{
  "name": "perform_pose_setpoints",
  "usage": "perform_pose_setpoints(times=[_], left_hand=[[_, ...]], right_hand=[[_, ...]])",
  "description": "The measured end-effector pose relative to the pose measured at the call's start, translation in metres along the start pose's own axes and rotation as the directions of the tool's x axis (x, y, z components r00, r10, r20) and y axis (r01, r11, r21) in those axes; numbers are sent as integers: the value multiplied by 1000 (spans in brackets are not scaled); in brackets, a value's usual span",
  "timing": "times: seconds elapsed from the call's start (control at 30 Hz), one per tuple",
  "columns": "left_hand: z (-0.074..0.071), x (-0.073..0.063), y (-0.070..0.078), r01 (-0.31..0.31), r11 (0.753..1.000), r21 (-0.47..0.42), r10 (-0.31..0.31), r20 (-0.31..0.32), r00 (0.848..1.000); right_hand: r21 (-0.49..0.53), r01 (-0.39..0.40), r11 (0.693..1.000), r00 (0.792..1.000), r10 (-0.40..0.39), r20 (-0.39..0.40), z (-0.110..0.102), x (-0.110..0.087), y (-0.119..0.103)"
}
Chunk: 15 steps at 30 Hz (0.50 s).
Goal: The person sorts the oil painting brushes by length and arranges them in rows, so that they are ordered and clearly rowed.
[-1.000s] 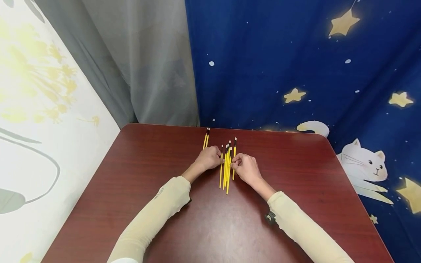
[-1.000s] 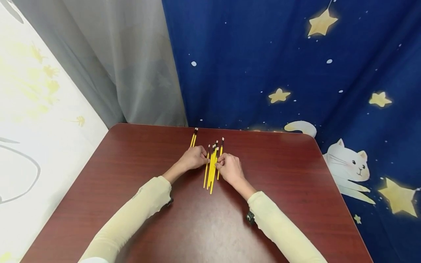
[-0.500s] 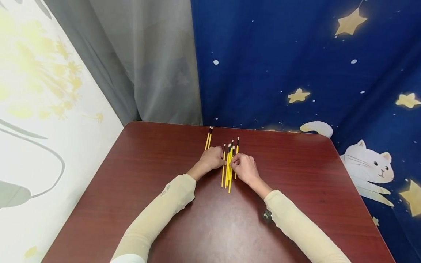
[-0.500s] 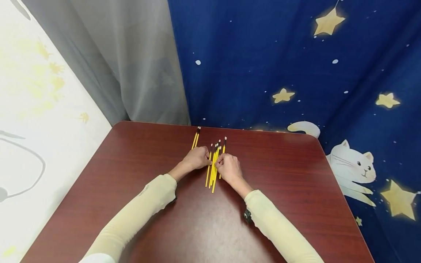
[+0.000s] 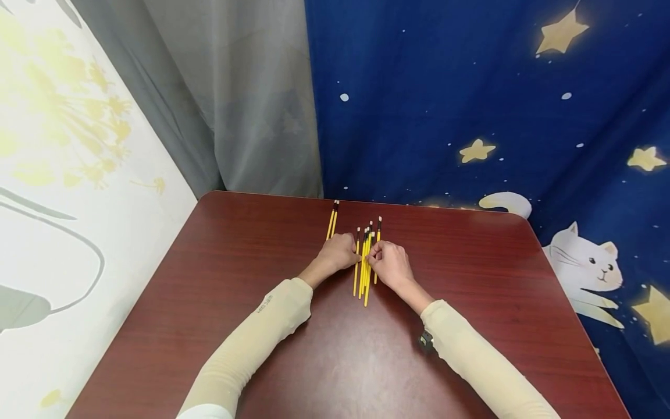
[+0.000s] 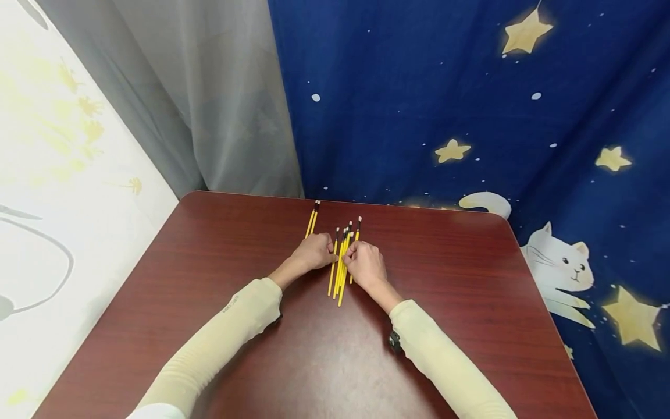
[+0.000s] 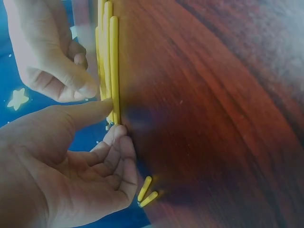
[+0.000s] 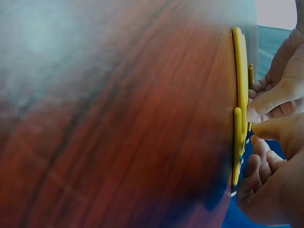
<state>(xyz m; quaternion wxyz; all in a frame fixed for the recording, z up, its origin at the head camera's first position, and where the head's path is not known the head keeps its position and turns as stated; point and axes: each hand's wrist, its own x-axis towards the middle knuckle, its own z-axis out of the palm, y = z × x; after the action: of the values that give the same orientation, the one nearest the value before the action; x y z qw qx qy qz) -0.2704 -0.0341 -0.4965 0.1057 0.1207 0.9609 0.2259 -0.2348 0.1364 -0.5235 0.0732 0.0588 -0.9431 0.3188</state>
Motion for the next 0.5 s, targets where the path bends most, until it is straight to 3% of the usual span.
perform_pose_setpoints(times=[0.5], left_hand=[[3, -3, 2, 26, 998, 50, -26, -1, 1000]], right_hand=[[-42, 0, 999, 999, 1, 36, 3, 0, -2]])
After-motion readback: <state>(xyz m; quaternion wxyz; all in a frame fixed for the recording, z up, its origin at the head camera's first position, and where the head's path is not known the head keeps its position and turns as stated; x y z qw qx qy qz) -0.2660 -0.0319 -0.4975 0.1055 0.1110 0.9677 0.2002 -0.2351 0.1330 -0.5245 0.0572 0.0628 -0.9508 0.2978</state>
